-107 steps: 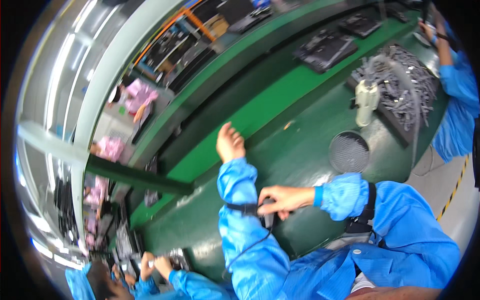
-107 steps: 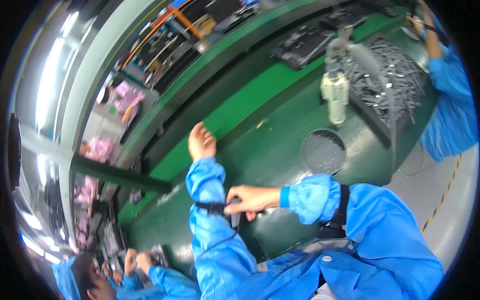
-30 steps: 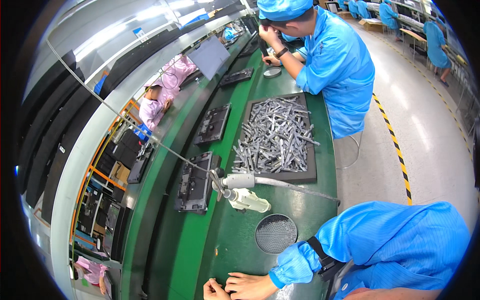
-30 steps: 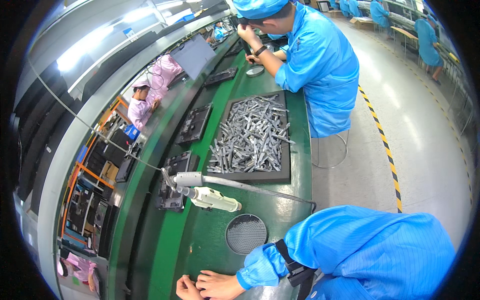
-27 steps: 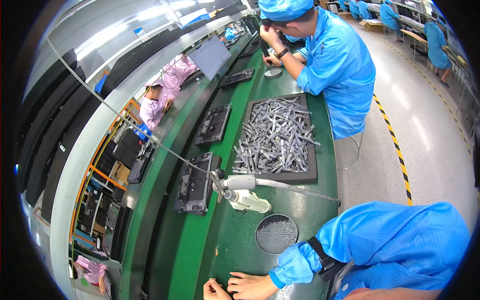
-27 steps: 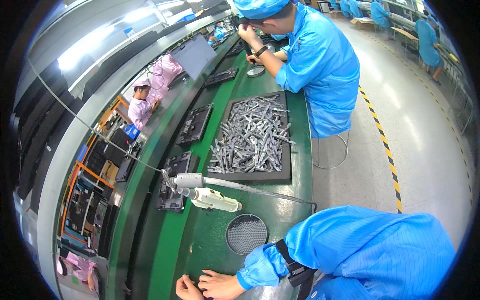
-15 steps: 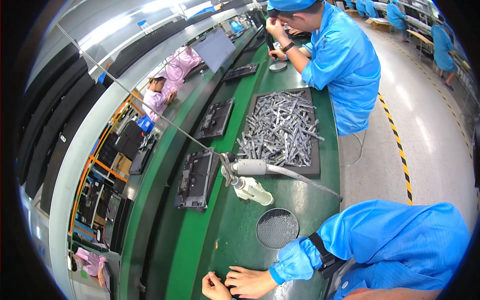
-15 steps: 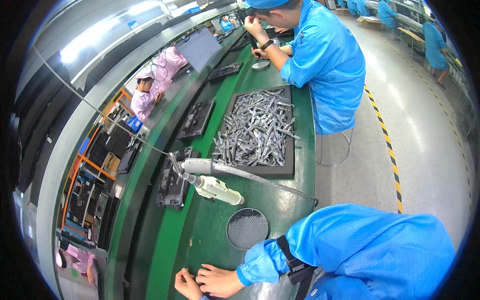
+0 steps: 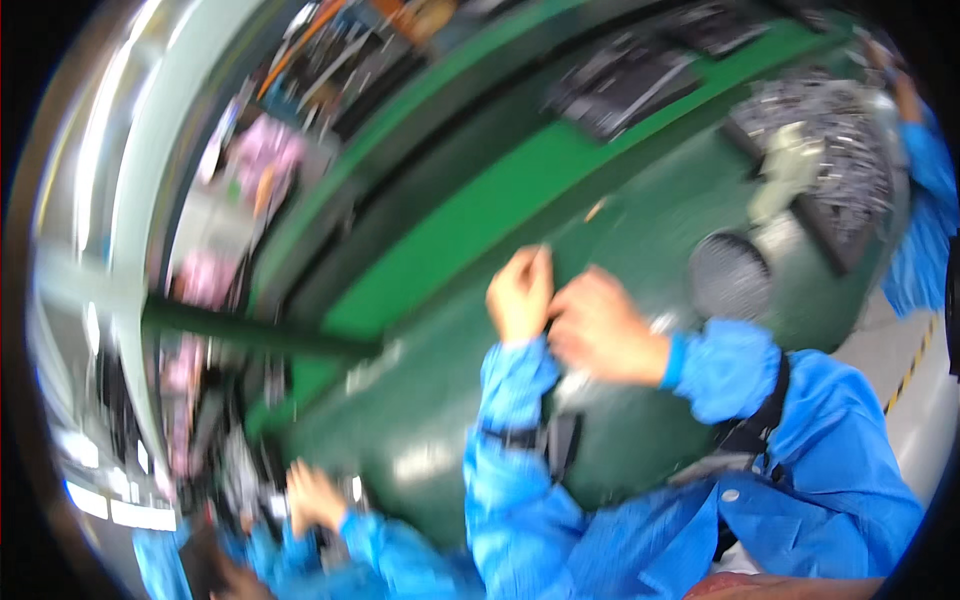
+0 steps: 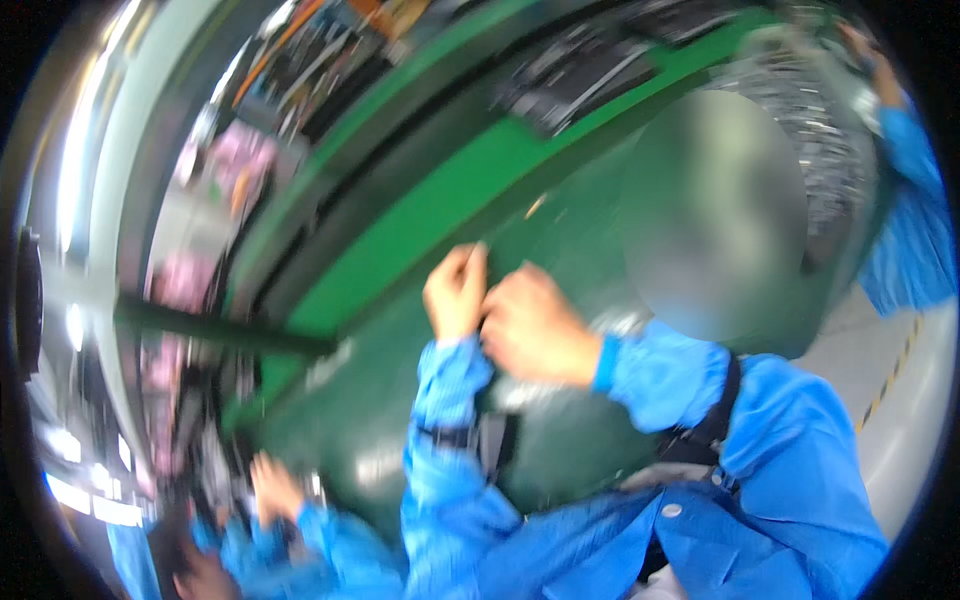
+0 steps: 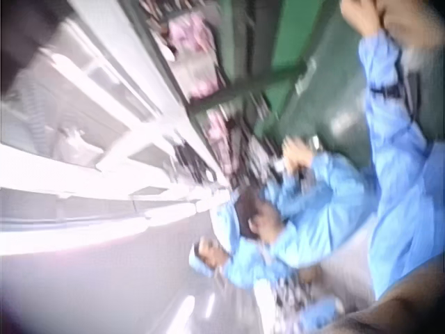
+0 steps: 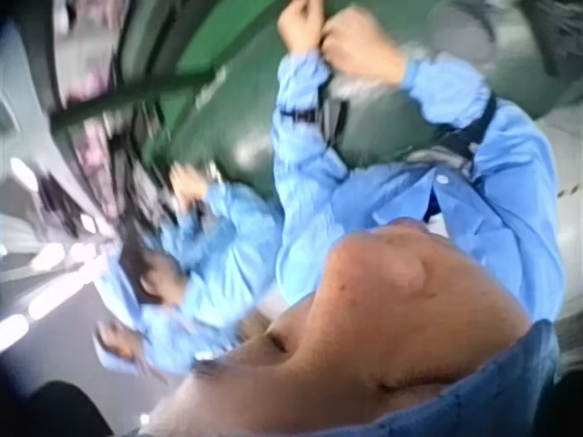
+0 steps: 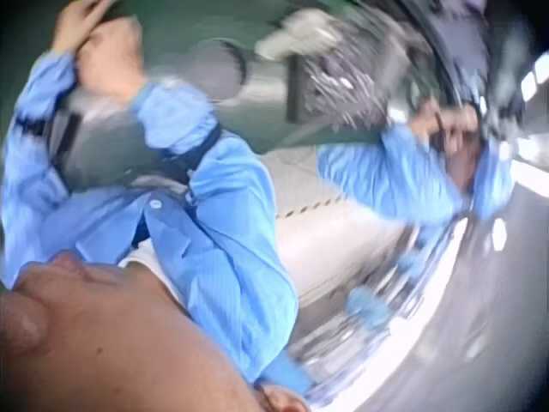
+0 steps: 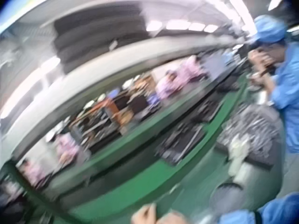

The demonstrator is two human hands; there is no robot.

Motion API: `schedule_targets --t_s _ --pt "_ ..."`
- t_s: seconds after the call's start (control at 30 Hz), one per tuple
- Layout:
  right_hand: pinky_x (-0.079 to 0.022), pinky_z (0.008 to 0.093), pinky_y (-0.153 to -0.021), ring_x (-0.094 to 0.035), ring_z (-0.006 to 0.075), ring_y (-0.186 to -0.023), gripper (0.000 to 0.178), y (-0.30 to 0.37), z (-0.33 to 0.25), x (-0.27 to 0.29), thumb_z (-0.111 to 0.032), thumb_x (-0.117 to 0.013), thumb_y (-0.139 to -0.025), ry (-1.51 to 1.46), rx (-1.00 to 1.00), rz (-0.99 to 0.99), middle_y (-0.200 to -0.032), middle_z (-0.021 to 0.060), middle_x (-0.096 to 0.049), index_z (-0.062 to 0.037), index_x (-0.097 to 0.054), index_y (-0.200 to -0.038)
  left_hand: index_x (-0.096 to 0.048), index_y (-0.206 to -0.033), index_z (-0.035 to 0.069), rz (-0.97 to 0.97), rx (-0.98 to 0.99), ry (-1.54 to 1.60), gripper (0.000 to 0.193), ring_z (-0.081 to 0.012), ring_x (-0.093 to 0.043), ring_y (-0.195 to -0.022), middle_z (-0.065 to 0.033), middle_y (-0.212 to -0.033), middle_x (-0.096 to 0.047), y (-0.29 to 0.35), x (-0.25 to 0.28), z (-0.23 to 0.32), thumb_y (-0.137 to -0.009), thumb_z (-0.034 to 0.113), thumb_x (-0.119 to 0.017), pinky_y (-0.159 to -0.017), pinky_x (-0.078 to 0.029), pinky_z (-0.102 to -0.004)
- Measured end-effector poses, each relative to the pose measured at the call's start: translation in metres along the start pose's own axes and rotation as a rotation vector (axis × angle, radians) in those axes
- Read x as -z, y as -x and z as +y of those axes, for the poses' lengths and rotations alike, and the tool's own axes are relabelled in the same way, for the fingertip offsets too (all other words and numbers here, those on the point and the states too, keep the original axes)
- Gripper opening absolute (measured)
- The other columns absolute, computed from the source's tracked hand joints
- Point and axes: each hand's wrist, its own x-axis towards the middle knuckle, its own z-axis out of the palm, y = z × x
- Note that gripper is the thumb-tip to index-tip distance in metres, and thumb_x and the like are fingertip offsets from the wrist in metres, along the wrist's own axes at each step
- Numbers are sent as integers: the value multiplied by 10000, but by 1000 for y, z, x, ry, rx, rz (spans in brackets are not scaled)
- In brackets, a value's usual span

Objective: The person assembles internal electronic components and ribbon cables into a tablet, securing them with an electric screwdriver.

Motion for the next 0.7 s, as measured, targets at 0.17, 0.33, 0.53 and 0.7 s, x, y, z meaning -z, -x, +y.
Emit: schedule_targets --t_s 0.17,0.33,0.53,0.7 --pt "-401 462 -839 -511 274 -907 107 1 0 -4 -128 -671 -697 -64 -64 -40 -923 71 -561 -72 -600 -754 -670 -782 24 70 0 -69 192 -185 -577 -504 -101 -565 -592 -5 3 10 -802 210 -625 -518 -448 -314" --pt "-391 440 -864 -504 282 -927 97 3 3 1 -142 -667 -712 -88 -137 29 -933 74 -550 -75 -602 -737 -663 -774 25 39 8 -53 193 -222 -596 -561 -112 -606 -614 -3 0 14 -808 210 -620 -540 -460 -322" --pt "-425 378 -652 -524 251 -716 130 14 4 -8 -185 -653 -734 -194 -214 159 -704 55 -552 -91 -601 -662 -661 -861 -17 -236 333 181 222 -95 -541 -503 -59 -664 -632 -30 3 5 -854 202 -621 -444 -421 -226" --pt "-424 372 -594 -546 288 -679 290 6 4 19 -224 -542 -888 -696 -789 323 -706 108 -551 -17 -568 -686 -658 -869 -17 -365 107 -64 279 -114 -554 -493 -71 -668 -636 -97 -24 28 -848 259 -624 -423 -440 -245"
